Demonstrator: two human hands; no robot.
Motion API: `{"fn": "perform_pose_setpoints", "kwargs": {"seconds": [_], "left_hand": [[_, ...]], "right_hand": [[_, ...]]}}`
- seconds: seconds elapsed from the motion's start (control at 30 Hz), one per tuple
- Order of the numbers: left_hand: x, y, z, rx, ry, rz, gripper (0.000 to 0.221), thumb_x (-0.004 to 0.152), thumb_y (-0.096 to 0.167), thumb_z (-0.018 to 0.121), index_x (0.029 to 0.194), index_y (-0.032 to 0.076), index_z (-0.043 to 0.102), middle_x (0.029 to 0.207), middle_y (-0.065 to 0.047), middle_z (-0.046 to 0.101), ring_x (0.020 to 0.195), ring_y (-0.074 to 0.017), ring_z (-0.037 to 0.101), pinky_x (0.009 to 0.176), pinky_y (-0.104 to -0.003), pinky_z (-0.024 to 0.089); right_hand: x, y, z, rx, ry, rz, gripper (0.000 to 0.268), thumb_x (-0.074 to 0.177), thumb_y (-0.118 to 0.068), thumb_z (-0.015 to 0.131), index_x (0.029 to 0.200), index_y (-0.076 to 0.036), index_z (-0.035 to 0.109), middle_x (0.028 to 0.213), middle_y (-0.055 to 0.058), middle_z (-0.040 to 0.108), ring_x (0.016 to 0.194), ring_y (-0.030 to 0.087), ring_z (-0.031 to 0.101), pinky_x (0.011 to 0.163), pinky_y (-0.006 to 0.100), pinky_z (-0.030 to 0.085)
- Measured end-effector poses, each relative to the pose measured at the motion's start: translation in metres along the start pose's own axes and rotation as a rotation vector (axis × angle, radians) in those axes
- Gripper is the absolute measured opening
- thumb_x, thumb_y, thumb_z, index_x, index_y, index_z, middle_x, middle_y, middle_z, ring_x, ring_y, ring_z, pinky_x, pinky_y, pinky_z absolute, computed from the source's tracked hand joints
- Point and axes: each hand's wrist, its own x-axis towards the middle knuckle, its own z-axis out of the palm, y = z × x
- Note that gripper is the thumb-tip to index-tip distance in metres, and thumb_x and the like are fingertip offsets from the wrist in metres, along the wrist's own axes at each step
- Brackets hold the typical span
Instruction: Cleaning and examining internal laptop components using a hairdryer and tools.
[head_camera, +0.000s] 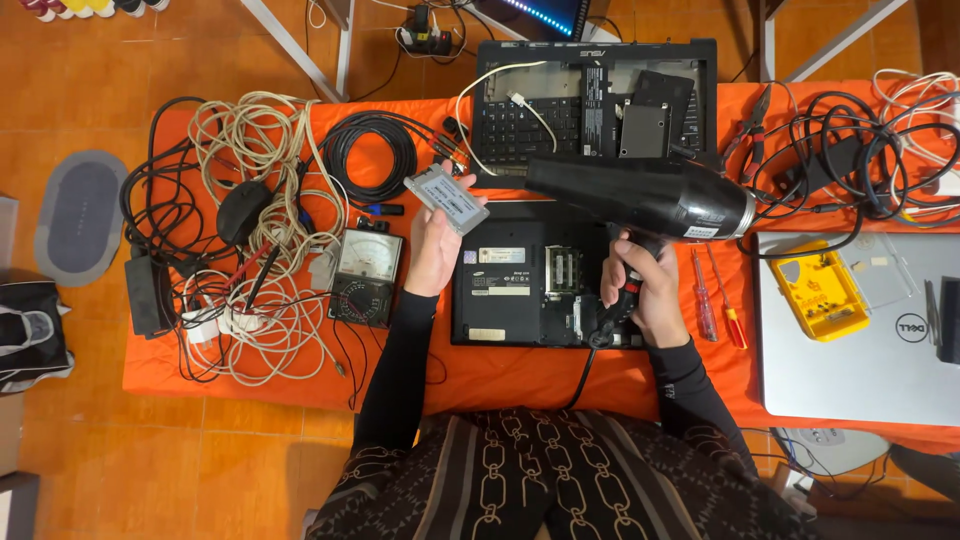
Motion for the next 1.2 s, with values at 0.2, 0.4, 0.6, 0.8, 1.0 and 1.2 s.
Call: {"fn": "perform_pose_setpoints", "kwargs": {"seconds": [0.2,0.4,0.6,0.8,1.0,1.2], "left_hand": [[-0.003,-0.005,-0.004,-0.024,-0.06,0.009,0.094,0.101,0.044,0.069,0.167,0.0,0.018,0.15,-0.016,0.048,0.135,-0.0328,0.059,0.12,-0.049,0.044],[-0.005,0.001,0.004,-0.028,-0.06,-0.007,0.089,0.103,0.039,0.068,0.165,-0.003,0.02,0.147,-0.017,0.053,0.135,-0.0346,0.059,0.119,-0.05,0.044],[-0.004,0.003,0.005,-0.008,-0.049,-0.021,0.09,0.101,0.039,0.069,0.164,-0.003,0.019,0.147,-0.018,0.053,0.136,-0.0351,0.058,0.12,-0.051,0.043],[-0.003,0.002,0.007,-0.013,-0.054,-0.014,0.09,0.1,0.039,0.071,0.164,-0.003,0.022,0.148,-0.018,0.053,0.136,-0.0354,0.058,0.121,-0.051,0.042],[-0.002,0.004,0.009,0.003,-0.028,-0.04,0.089,0.098,0.03,0.074,0.164,-0.002,0.024,0.151,-0.018,0.05,0.14,-0.0333,0.054,0.123,-0.048,0.039],[-0.001,0.007,0.012,0.145,0.035,-0.031,0.083,0.096,0.022,0.075,0.161,-0.002,0.03,0.158,-0.017,0.043,0.145,-0.0294,0.048,0.124,-0.046,0.036]], "right_hand": [[0.001,0.0,-0.001,0.005,-0.004,0.01,0.006,0.101,-0.008,0.056,0.105,-0.004,0.053,0.062,0.006,0.051,0.044,0.018,0.052,0.042,0.031,0.046],[0.0,0.001,-0.001,-0.006,-0.006,0.013,0.006,0.101,-0.007,0.056,0.104,-0.004,0.052,0.062,0.006,0.052,0.044,0.017,0.053,0.041,0.03,0.047],[0.001,0.002,-0.002,-0.018,-0.009,0.024,0.006,0.101,-0.007,0.055,0.104,-0.003,0.053,0.062,0.006,0.052,0.044,0.017,0.054,0.042,0.03,0.047],[0.002,0.003,-0.002,-0.027,0.019,0.039,0.007,0.1,-0.007,0.056,0.104,-0.003,0.053,0.061,0.006,0.052,0.043,0.017,0.053,0.041,0.03,0.047],[0.002,-0.001,0.004,-0.095,0.05,0.047,0.009,0.098,-0.008,0.058,0.103,-0.002,0.053,0.059,0.005,0.051,0.042,0.017,0.053,0.04,0.03,0.046],[0.0,-0.005,0.008,-0.157,0.034,0.037,0.009,0.097,-0.006,0.058,0.103,-0.001,0.053,0.059,0.006,0.052,0.042,0.018,0.054,0.04,0.03,0.047]]}}
